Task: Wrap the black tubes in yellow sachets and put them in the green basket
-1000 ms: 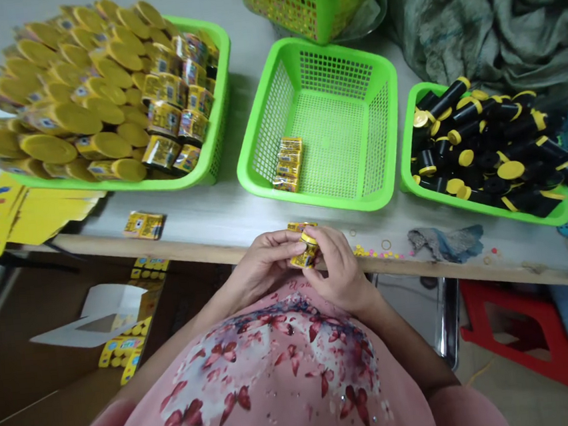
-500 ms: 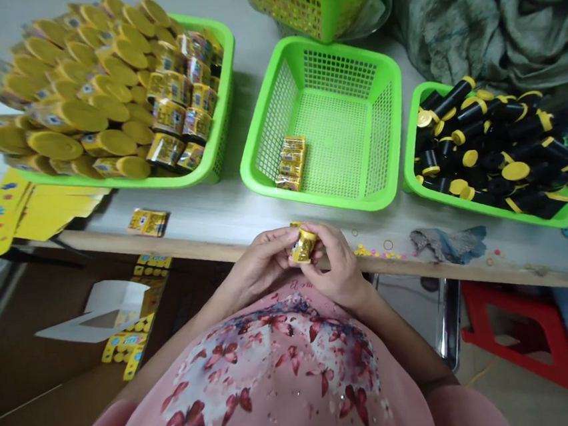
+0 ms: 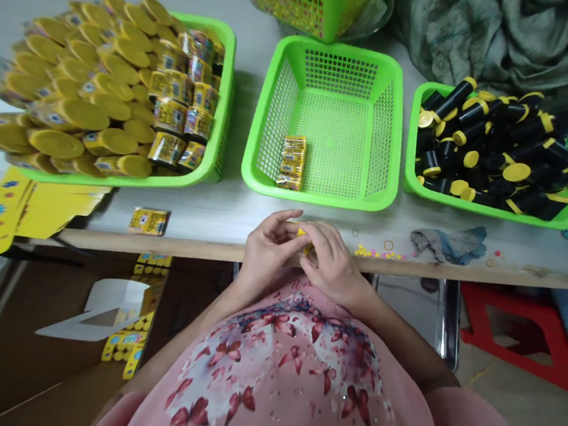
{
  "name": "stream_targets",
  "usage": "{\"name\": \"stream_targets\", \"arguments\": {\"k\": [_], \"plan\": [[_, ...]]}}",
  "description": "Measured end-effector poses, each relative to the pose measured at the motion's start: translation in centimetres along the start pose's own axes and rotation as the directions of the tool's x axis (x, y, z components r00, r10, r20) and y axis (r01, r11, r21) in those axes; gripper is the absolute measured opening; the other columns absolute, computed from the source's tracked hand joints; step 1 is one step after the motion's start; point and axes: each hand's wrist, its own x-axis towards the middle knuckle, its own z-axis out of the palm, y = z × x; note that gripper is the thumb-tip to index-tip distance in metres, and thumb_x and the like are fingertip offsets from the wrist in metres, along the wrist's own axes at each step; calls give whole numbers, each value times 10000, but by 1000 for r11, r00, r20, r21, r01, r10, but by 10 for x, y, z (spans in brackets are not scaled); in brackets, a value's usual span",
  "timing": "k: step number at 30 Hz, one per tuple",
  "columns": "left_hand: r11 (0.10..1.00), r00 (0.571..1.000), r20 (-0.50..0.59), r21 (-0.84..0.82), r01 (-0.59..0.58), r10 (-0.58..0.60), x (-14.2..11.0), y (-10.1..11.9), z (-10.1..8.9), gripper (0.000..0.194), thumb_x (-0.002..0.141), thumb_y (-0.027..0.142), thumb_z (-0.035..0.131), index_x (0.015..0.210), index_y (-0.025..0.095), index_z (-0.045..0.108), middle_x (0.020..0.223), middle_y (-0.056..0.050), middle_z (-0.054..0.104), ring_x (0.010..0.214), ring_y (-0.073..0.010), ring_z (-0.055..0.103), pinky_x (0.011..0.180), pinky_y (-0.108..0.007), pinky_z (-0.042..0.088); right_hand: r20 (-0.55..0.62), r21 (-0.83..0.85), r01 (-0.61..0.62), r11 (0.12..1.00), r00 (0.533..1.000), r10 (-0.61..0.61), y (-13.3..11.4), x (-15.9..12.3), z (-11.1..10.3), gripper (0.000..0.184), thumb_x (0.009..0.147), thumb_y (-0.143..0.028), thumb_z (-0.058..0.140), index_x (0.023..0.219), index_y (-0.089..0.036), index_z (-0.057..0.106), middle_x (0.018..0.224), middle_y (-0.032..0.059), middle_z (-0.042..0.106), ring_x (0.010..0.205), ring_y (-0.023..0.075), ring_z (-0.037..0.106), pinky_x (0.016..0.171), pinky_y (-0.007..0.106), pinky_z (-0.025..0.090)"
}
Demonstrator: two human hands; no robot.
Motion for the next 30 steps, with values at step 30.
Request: {"name": "stream_targets", "arguments": {"k": [30], "plan": [[1000, 998, 59, 19, -12, 11, -1, -10, -41, 385, 734, 365, 827, 1040, 163, 711, 731, 15, 708, 618, -117, 660, 621, -252, 580, 405, -252, -466, 848, 745, 529, 108, 230, 26, 240, 874, -205, 686, 1099, -126, 718, 1162, 146, 733, 1097, 270, 684, 1001, 420, 512]]}}
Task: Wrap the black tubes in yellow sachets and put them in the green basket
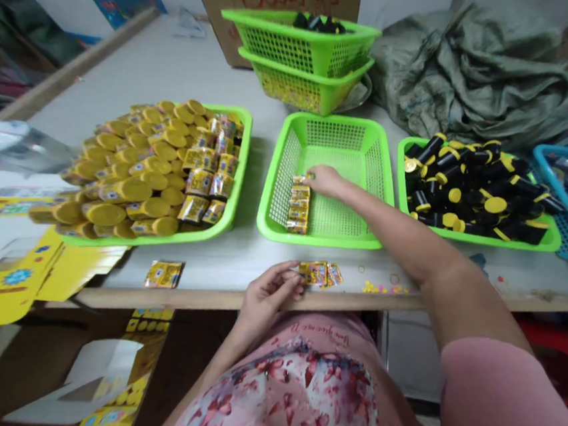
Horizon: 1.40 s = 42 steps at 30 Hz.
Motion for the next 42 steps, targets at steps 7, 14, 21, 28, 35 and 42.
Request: {"name": "stream_targets", "arguments": {"k": [7, 14, 21, 28, 35, 42], "plan": [[999, 1000, 20, -47, -9, 10, 2, 2, 1, 389, 732, 371, 829, 1035, 154, 716, 759, -5, 732, 614, -121, 678, 632, -255, 592, -296, -94, 485, 870, 820, -489, 27, -83, -29, 272, 989, -304, 532, 1201, -234, 688, 1253, 86, 698, 1192, 252, 631, 1065, 477, 481], [1000, 999, 28, 3, 24, -25, 6, 4, 5, 398, 673, 370, 866, 968, 145, 722, 698, 2, 714, 588, -120, 655, 573, -238, 571, -59, -30, 152, 988, 986, -154, 21, -39, -22, 309, 967, -216, 554, 1248, -181, 676, 1327, 125, 677, 1235, 258, 629, 1073, 437, 465], [999, 1000, 0, 33, -5, 5, 4, -4, -5, 448, 681, 444, 867, 987, 146, 732, 732, -21, 726, 621, -152, 685, 591, -271, 593, 59, 59, 93, 994, 994, -97, -3, 16, 3, 64, 799, -146, 762, 795, -208, 748, 880, 57, 782, 967, 240, 711, 918, 337, 524], [969, 969, -85, 102, -223, 232, 7, 26, -13, 340, 766, 430, 807, 974, 168, 751, 721, -30, 733, 608, -147, 669, 616, -277, 592, 24, 240, 185, 953, 980, -196, 1, -27, -27, 194, 915, -233, 621, 1068, -188, 731, 1012, 74, 776, 930, 197, 712, 867, 370, 587], [892, 878, -189, 206, -402, 440, 14, 68, 8, 569, 643, 320, 894, 1163, 189, 705, 905, -20, 698, 694, -123, 637, 657, -250, 584, 149, 669, 254, 698, 875, -461, -19, -136, -21, 355, 792, -371, 758, 1111, -218, 735, 1098, 58, 731, 908, 155, 706, 890, 363, 595], [968, 970, -29, 80, -238, 241, 1, 64, 0, 464, 836, 519, 714, 1066, 119, 758, 654, -19, 707, 549, -158, 675, 614, -305, 610, 339, 736, 44, 676, 841, -423, -19, -147, -17, 304, 805, -401, 745, 1055, -229, 766, 934, 32, 760, 830, 151, 704, 804, 343, 613]]}}
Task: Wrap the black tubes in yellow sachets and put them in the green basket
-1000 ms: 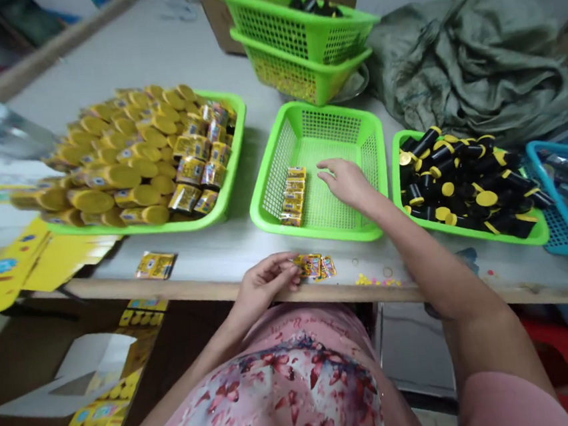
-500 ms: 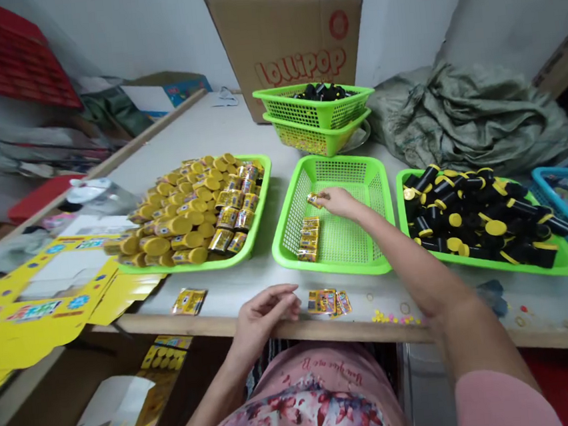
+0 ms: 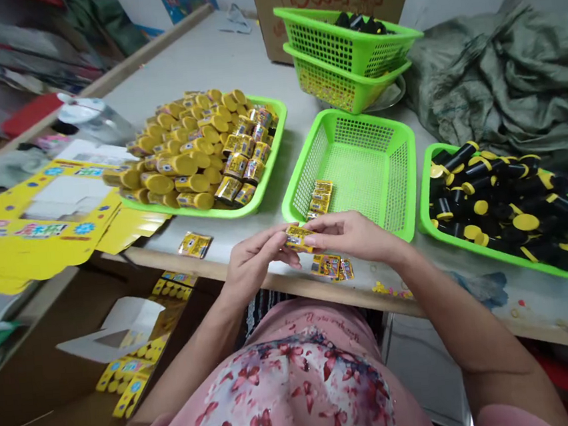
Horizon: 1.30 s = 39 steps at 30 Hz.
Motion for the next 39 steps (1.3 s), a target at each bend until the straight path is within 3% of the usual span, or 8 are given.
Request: {"name": "stream_targets", "arguments": {"k": [10, 15, 18, 24, 28, 32, 35, 39], "plan": [[993, 999, 38, -121, 13, -9, -1, -3, -4, 428, 773, 411, 806, 1106, 152, 737, 685, 1, 713, 560, -145, 687, 578, -279, 620, 93, 77, -66, 995, 994, 59, 3, -2, -2, 390, 837, -507, 708, 1075, -203, 764, 832, 33, 757, 776, 149, 712, 804, 346, 603], [984, 997, -59, -171, 46, -57, -2, -7, -13, 437, 810, 438, 764, 1140, 154, 729, 775, -39, 759, 555, -137, 675, 559, -271, 599, -258, -91, 38, 995, 964, -60, 1, 31, -48, 385, 836, -412, 740, 1162, -209, 705, 1067, 66, 759, 907, 175, 714, 894, 395, 596], [996, 996, -69, -67, 50, -55, -6, -15, -15, 371, 791, 387, 786, 1080, 157, 754, 754, -34, 760, 552, -136, 669, 600, -273, 589, -458, -441, -150, 885, 886, -78, 5, 74, -79, 267, 843, -298, 736, 1084, -183, 720, 1116, 84, 750, 969, 198, 705, 921, 397, 572], [984, 987, -56, 77, 157, -153, -19, -36, -15, 308, 769, 371, 789, 1003, 170, 783, 726, -29, 758, 591, -144, 665, 659, -276, 567, -486, -607, -363, 707, 873, 32, 25, 133, -90, 118, 743, -178, 822, 846, -169, 764, 897, 67, 775, 939, 248, 718, 920, 377, 538], [978, 983, -80, 115, 175, -166, -21, -46, -19, 329, 758, 383, 789, 1010, 170, 784, 701, -18, 741, 610, -153, 665, 668, -276, 564, -503, -617, -378, 690, 864, 23, 28, 123, -88, 330, 803, -188, 770, 1126, -135, 725, 1211, 135, 711, 1154, 300, 651, 1038, 449, 480], [952, 992, 124, 306, -18, -21, -13, -51, -8, 254, 842, 351, 707, 1027, 195, 784, 894, -63, 778, 798, -204, 708, 789, -317, 566, -445, -732, -126, 670, 833, -329, 9, 58, -69, 271, 913, -268, 651, 1176, -218, 696, 1224, 62, 695, 1101, 224, 648, 1012, 413, 502], [863, 884, 459, 404, -302, 95, 1, -52, 23, 273, 935, 307, 564, 1082, 196, 765, 1049, -111, 767, 977, -255, 707, 923, -370, 532, -476, -764, -97, 638, 753, -455, 2, -14, -30, 193, 963, -354, 573, 933, -239, 726, 935, 29, 738, 900, 182, 663, 909, 351, 533], [668, 614, 789, 450, -593, 13, 24, -55, 90, 344, 911, 155, 485, 1172, 160, 709, 999, -147, 731, 902, -292, 700, 833, -397, 542, -772, -617, -379, 689, 461, -438, 37, -101, -5, 290, 931, -460, 589, 761, -231, 639, 761, 39, 667, 738, 190, 605, 787, 348, 531]]}}
